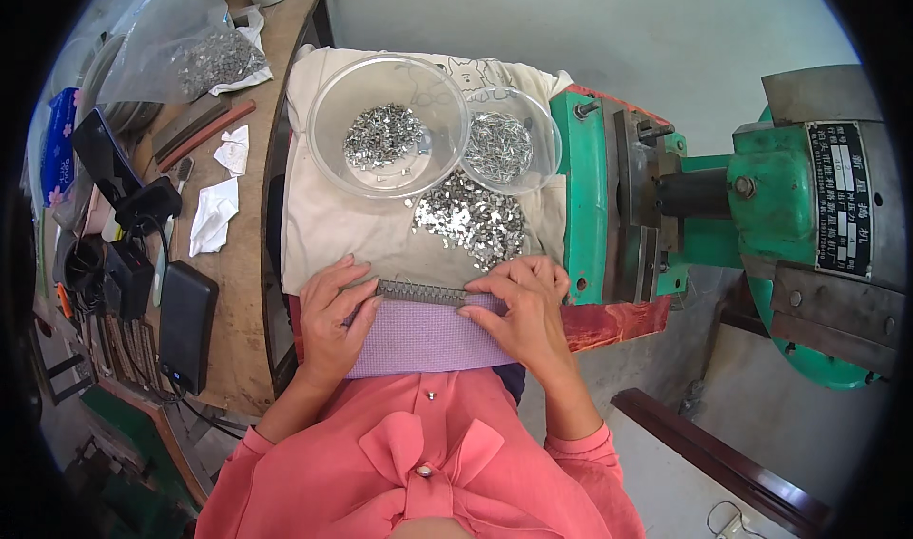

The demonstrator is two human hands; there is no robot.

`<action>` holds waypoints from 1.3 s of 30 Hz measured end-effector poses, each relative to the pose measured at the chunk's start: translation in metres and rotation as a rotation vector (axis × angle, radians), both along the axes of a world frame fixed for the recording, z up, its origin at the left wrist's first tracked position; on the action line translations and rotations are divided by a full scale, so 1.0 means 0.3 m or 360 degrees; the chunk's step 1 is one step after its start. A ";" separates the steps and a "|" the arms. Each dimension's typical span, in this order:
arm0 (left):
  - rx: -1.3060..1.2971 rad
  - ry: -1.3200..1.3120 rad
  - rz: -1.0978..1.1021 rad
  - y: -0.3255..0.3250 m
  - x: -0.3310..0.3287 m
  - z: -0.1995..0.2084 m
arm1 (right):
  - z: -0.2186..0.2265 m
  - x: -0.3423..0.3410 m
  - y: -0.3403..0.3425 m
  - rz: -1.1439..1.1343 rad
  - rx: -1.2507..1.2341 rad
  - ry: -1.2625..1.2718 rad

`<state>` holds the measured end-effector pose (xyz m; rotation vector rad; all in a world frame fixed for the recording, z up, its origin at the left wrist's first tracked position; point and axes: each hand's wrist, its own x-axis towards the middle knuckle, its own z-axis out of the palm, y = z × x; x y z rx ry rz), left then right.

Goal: The person places small silver metal pieces into a long metal strip with slots, then inserts the strip into a green press machine to secure the pieces. The person repeats this process, occasionally wiping the strip with a tissue.

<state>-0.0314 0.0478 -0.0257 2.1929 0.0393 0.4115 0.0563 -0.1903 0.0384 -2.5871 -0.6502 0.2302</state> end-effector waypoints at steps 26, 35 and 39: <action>0.0062 0.0090 -0.0042 0.001 -0.068 0.008 | -0.026 -0.007 0.024 0.0015 0.0353 -0.0104; 0.0110 0.0085 -0.0045 0.002 -0.065 0.005 | -0.053 0.059 0.147 0.0396 0.0422 -0.0079; 0.0116 0.0082 -0.0045 0.003 -0.061 0.009 | -0.068 0.088 0.167 0.0533 0.0347 -0.0135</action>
